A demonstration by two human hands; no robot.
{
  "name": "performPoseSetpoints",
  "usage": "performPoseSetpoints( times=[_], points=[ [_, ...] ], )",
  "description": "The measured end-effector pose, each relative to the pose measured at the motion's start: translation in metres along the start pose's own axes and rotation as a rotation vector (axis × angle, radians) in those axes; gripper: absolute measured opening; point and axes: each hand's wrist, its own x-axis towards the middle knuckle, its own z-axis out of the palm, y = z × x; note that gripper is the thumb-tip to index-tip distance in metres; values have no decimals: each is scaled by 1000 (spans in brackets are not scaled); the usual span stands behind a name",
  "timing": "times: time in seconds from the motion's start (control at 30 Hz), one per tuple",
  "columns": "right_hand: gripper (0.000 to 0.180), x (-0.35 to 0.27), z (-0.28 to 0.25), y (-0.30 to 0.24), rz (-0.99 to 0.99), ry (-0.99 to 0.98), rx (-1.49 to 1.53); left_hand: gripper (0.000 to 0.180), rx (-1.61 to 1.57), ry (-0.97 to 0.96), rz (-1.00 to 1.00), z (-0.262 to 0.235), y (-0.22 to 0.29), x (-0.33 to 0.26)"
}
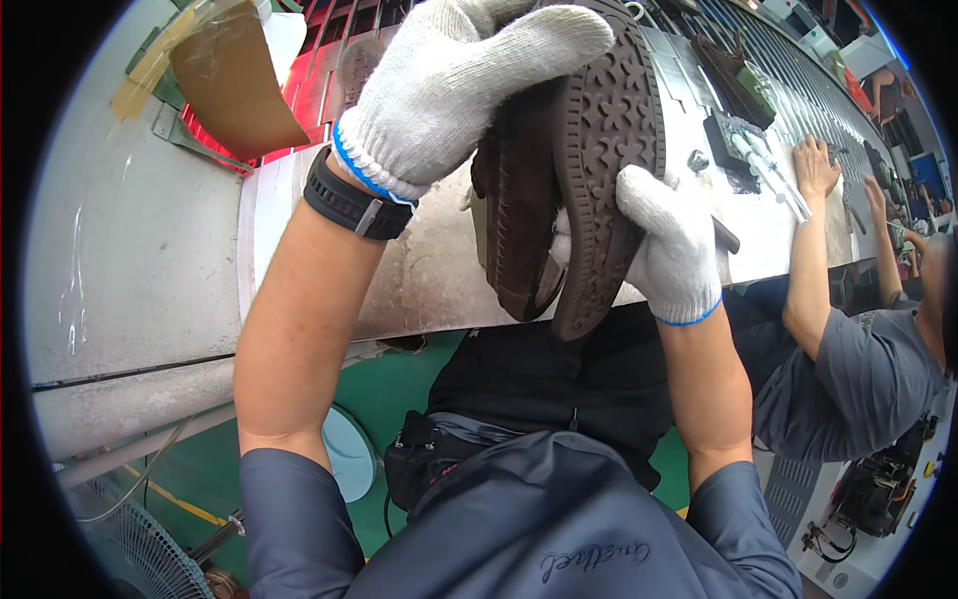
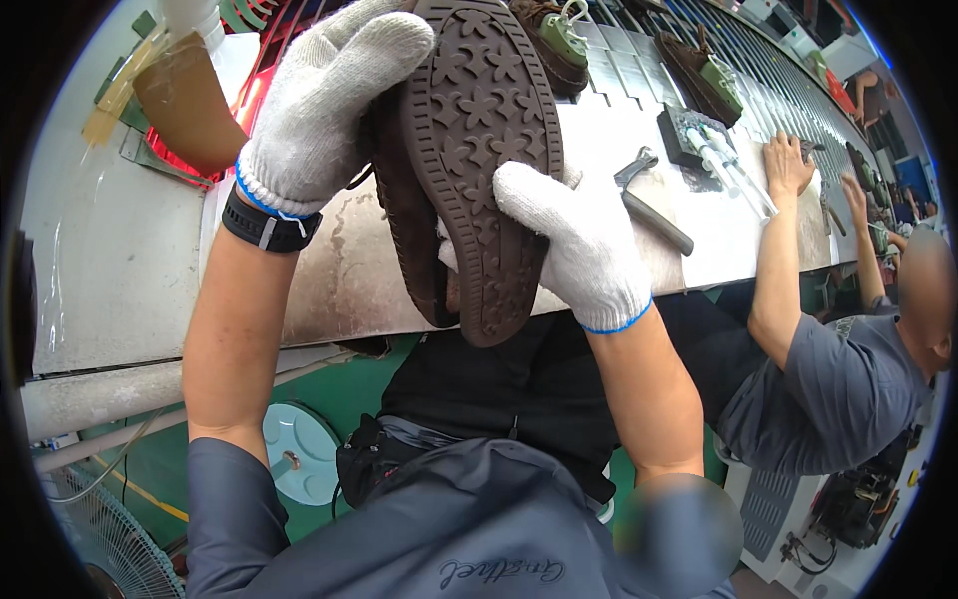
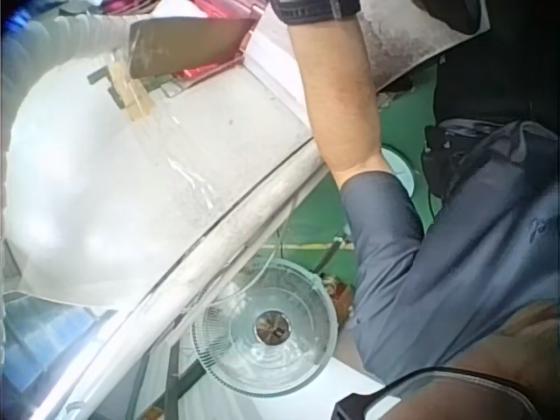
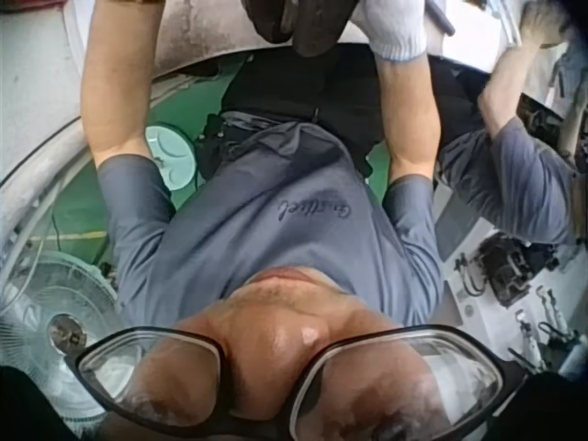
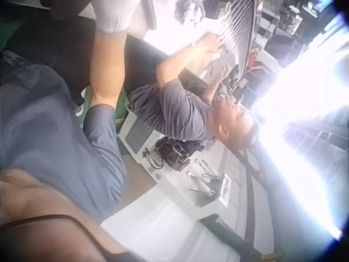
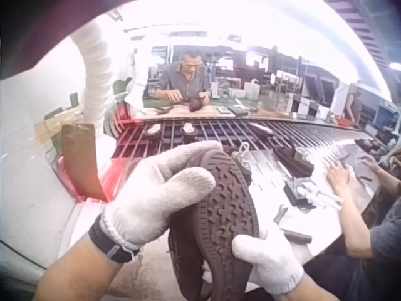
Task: The person holds a shoe and uses a hammer to tap the edges of the sole and upper, rotating the object to process the entire circumference. They then place the finished shoe onto a moving conveyor belt and pick up another shoe to repeat the hammering process.
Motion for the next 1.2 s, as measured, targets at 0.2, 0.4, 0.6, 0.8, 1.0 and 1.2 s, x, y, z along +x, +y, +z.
performPoseSetpoints(
  times=[0.2,0.4,0.6,0.8,1.0,1.2],
  points=[
    [49,-7,-1,-3,-2,29,-36,101,183,18,-102,21,17,-4],
    [47,-30,31,-14,57,-21,-93,88,162,51,123,7,2,-18],
    [36,-59,43,-7,-242,-180,-599,62,224,182,202,31,34,-63],
    [21,-65,72,-12,-329,-103,-882,74,535,394,148,51,62,-115],
    [18,-57,82,-9,-350,-153,-874,96,790,388,198,37,60,-134],
    [16,-56,92,-9,-316,-124,-865,64,842,410,288,40,64,-140]
  ],
)
